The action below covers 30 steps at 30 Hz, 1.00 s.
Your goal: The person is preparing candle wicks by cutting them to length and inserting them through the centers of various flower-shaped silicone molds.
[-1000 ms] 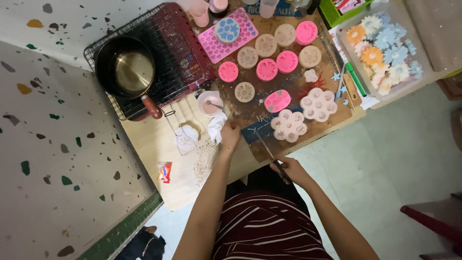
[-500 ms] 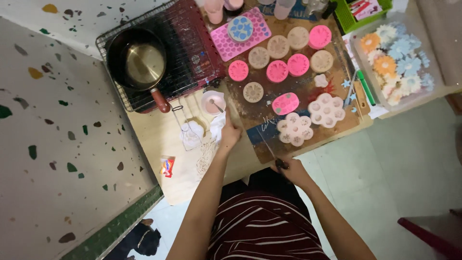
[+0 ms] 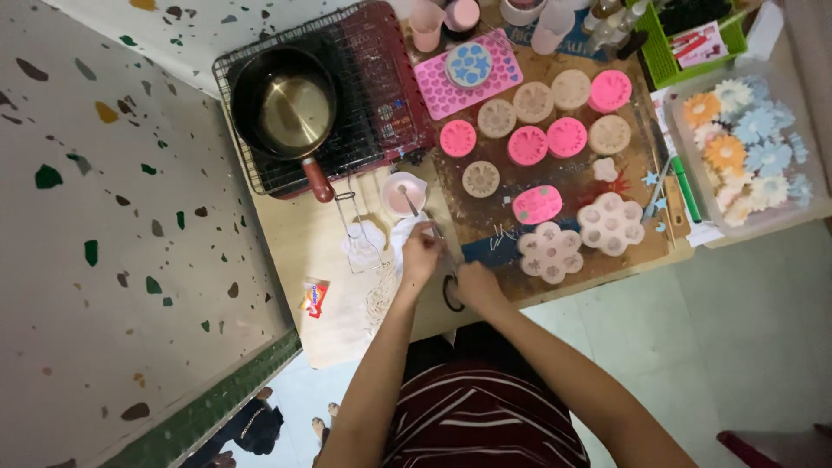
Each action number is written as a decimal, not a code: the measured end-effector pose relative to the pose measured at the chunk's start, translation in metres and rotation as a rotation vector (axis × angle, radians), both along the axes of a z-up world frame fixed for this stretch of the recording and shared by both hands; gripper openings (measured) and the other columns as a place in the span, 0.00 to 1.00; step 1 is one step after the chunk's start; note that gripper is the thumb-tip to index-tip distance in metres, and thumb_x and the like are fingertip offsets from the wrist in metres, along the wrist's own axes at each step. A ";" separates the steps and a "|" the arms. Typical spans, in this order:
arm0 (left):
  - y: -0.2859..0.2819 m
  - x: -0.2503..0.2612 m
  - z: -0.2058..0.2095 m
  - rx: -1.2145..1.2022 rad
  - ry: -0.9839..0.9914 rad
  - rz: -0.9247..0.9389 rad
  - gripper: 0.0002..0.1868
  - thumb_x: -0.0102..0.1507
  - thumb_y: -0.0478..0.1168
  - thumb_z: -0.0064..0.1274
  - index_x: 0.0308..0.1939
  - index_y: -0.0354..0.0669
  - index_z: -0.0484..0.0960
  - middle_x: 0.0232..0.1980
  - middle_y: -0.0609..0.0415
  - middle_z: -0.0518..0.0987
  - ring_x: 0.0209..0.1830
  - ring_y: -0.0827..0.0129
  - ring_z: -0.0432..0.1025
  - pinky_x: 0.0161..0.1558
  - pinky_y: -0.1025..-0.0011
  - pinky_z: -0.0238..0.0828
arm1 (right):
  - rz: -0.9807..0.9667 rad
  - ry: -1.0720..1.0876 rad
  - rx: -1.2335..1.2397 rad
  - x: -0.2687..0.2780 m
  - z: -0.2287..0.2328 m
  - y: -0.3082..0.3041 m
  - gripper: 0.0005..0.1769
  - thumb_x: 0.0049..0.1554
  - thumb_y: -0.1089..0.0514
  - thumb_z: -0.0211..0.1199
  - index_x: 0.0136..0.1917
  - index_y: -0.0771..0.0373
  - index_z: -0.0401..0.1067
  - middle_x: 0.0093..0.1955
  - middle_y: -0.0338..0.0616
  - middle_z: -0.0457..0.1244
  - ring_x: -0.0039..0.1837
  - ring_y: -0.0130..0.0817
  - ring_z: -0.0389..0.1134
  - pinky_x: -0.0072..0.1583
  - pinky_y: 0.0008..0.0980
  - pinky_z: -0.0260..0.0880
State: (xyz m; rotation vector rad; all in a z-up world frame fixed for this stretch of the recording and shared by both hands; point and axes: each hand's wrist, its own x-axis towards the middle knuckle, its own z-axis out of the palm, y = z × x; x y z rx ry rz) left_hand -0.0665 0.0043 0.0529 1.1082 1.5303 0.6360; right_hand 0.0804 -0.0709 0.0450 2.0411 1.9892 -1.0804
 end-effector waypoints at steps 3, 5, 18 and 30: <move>-0.007 -0.008 0.001 0.063 -0.041 0.053 0.18 0.60 0.29 0.57 0.54 0.38 0.81 0.33 0.52 0.83 0.29 0.74 0.77 0.31 0.73 0.75 | -0.160 0.134 0.022 -0.002 0.030 0.068 0.15 0.51 0.51 0.69 0.45 0.63 0.79 0.41 0.63 0.69 0.47 0.62 0.72 0.50 0.57 0.72; -0.014 -0.011 0.008 0.133 -0.027 0.056 0.15 0.60 0.28 0.57 0.51 0.38 0.83 0.33 0.53 0.83 0.30 0.74 0.76 0.33 0.74 0.74 | -0.259 0.236 0.221 -0.005 0.008 0.111 0.12 0.51 0.53 0.67 0.44 0.63 0.78 0.41 0.61 0.69 0.46 0.60 0.72 0.49 0.54 0.73; -0.036 -0.028 -0.008 -0.008 -0.265 0.145 0.09 0.61 0.28 0.57 0.46 0.36 0.82 0.36 0.54 0.83 0.32 0.74 0.76 0.36 0.75 0.77 | -0.338 -0.020 0.410 -0.027 -0.061 0.203 0.10 0.51 0.59 0.66 0.47 0.64 0.75 0.40 0.60 0.70 0.46 0.60 0.72 0.49 0.56 0.70; -0.019 -0.014 0.008 -0.033 -0.169 0.056 0.06 0.62 0.30 0.56 0.42 0.36 0.85 0.34 0.56 0.84 0.33 0.75 0.77 0.39 0.77 0.74 | -0.573 0.194 0.374 0.104 -0.014 0.022 0.12 0.51 0.55 0.68 0.44 0.66 0.80 0.37 0.52 0.71 0.40 0.44 0.74 0.46 0.41 0.73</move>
